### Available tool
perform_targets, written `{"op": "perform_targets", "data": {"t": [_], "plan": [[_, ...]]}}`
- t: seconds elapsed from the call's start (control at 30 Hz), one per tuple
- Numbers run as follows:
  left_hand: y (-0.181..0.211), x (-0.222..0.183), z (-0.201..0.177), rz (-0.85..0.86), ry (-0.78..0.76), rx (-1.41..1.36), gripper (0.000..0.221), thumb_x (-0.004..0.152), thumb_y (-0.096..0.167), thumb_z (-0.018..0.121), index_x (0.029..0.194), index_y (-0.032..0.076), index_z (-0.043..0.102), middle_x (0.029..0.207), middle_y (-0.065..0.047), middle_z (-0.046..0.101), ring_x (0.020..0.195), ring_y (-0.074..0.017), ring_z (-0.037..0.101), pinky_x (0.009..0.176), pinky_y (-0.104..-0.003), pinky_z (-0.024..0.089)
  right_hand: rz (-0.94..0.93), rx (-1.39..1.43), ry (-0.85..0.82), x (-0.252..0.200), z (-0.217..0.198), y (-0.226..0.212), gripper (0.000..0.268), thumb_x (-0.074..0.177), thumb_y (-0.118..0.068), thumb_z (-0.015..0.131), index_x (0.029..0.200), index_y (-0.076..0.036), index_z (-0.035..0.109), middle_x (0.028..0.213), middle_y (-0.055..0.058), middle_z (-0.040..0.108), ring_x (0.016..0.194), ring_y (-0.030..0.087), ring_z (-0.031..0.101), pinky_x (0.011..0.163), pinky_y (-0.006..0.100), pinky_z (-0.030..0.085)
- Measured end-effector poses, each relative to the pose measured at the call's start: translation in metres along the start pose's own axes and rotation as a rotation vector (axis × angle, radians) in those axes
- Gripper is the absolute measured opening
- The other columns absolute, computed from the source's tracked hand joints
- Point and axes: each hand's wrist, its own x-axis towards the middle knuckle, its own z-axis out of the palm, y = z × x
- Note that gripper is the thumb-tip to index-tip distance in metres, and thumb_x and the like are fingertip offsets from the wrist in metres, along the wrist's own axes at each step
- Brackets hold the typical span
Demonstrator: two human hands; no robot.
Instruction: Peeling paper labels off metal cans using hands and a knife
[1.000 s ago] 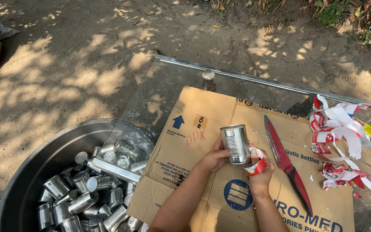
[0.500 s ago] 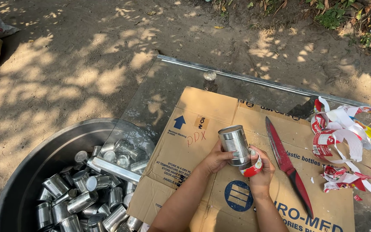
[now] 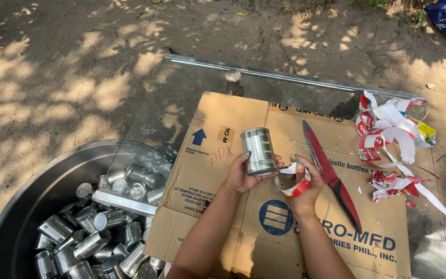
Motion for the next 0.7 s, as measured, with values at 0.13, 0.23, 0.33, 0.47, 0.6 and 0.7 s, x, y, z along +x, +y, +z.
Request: {"op": "perform_targets", "data": {"t": [0.13, 0.23, 0.33, 0.47, 0.6, 0.7], "plan": [[0.003, 0.005, -0.014, -0.028, 0.033, -0.025, 0.071, 0.086, 0.051, 0.062, 0.133, -0.001, 0.054, 0.124, -0.032, 0.065, 0.112, -0.0448, 0.067, 0.095, -0.063, 0.054, 0.08, 0.011, 0.015, 0.0, 0.001, 0.002, 0.021, 0.095, 0.002, 0.063, 0.109, -0.004, 0.077, 0.079, 0.006, 0.064, 0.071, 0.009, 0.063, 0.07, 0.025, 0.056], [0.004, 0.004, -0.008, -0.023, 0.085, 0.005, 0.07, 0.085, 0.051, 0.063, 0.134, 0.002, 0.054, 0.125, -0.031, 0.064, 0.112, -0.0429, 0.067, 0.096, -0.062, 0.055, 0.145, 0.136, 0.037, 0.004, -0.004, 0.007, 0.02, 0.085, 0.009, 0.069, 0.103, 0.001, 0.072, 0.074, 0.014, 0.065, 0.063, 0.017, 0.069, 0.06, 0.031, 0.06], [0.005, 0.007, 0.003, -0.042, 0.131, 0.055, 0.068, 0.087, 0.055, 0.054, 0.135, 0.006, 0.054, 0.132, -0.03, 0.061, 0.117, -0.0453, 0.064, 0.098, -0.066, 0.052, -0.051, 0.047, -0.05, 0.006, 0.002, -0.022, 0.038, 0.07, 0.022, 0.054, 0.097, -0.005, 0.058, 0.079, 0.007, 0.05, 0.07, 0.015, 0.052, 0.062, 0.025, 0.042], [0.004, 0.008, 0.01, -0.101, 0.155, 0.12, 0.068, 0.087, 0.057, 0.051, 0.135, 0.01, 0.055, 0.135, -0.029, 0.059, 0.115, -0.0442, 0.065, 0.096, -0.066, 0.054, 0.046, 0.15, -0.23, 0.012, -0.005, -0.022, 0.047, 0.066, 0.016, 0.054, 0.106, -0.007, 0.049, 0.083, 0.004, 0.046, 0.069, 0.013, 0.048, 0.056, 0.024, 0.037], [0.004, 0.009, -0.007, -0.134, 0.144, 0.185, 0.068, 0.088, 0.055, 0.058, 0.139, 0.012, 0.05, 0.14, -0.032, 0.055, 0.117, -0.0485, 0.062, 0.095, -0.068, 0.053, 0.179, 0.515, -0.356, 0.027, -0.021, 0.004, 0.069, 0.06, -0.02, 0.062, 0.126, -0.005, 0.047, 0.1, 0.01, 0.051, 0.088, 0.019, 0.05, 0.078, 0.032, 0.042], [0.001, 0.006, -0.001, -0.08, 0.184, 0.172, 0.059, 0.088, 0.048, 0.065, 0.132, 0.011, 0.055, 0.133, -0.022, 0.063, 0.115, -0.0443, 0.065, 0.095, -0.071, 0.051, 0.22, 0.415, -0.183, 0.034, -0.036, -0.018, 0.028, 0.093, -0.006, 0.064, 0.119, -0.003, 0.054, 0.089, 0.007, 0.057, 0.06, 0.005, 0.048, 0.051, 0.021, 0.053]]}}
